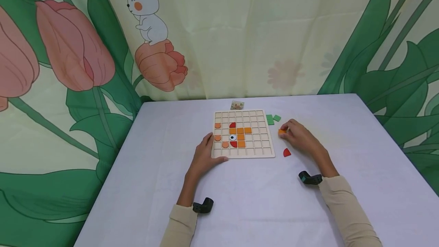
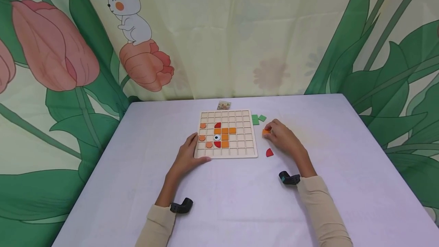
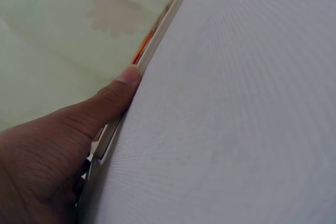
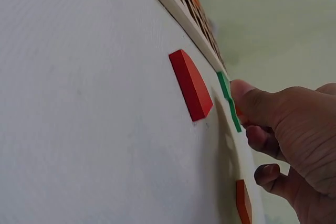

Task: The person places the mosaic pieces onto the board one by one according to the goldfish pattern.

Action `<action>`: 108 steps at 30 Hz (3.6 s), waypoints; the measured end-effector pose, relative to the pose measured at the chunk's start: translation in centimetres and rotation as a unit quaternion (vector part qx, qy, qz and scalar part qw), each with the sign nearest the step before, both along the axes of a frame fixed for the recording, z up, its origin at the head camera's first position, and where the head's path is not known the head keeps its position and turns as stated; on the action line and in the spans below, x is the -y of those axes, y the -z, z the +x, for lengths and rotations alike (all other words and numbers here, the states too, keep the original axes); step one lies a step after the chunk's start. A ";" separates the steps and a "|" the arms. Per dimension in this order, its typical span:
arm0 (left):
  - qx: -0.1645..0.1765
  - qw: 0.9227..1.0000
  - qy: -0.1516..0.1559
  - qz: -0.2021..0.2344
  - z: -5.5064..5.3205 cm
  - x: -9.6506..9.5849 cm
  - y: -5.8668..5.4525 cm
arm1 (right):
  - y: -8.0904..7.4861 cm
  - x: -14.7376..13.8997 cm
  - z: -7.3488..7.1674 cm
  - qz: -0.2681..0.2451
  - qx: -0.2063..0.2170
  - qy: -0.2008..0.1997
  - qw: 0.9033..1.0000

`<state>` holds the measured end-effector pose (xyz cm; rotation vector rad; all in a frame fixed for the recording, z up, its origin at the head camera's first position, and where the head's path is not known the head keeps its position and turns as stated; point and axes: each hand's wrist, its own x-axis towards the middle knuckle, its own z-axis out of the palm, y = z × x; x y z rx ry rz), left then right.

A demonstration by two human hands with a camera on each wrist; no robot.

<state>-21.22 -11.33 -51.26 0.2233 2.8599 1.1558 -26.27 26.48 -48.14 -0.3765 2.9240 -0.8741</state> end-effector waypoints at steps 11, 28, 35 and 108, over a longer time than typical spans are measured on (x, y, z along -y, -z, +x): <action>0.006 1.000 -0.002 -0.009 0.0 0.0 0.1 | 0.2 3.5 -0.5 0.002 0.001 -0.042 0.999; 0.002 1.000 0.004 0.004 0.0 0.0 0.0 | -0.4 9.2 -1.1 0.023 -0.011 -0.114 0.993; 0.001 1.000 0.003 0.004 -0.2 0.0 0.4 | 0.2 10.0 -1.2 0.031 -0.014 -0.122 0.992; 0.001 1.000 0.009 -0.020 -0.2 0.2 0.4 | -0.3 1.8 1.8 0.049 -0.023 -0.024 0.998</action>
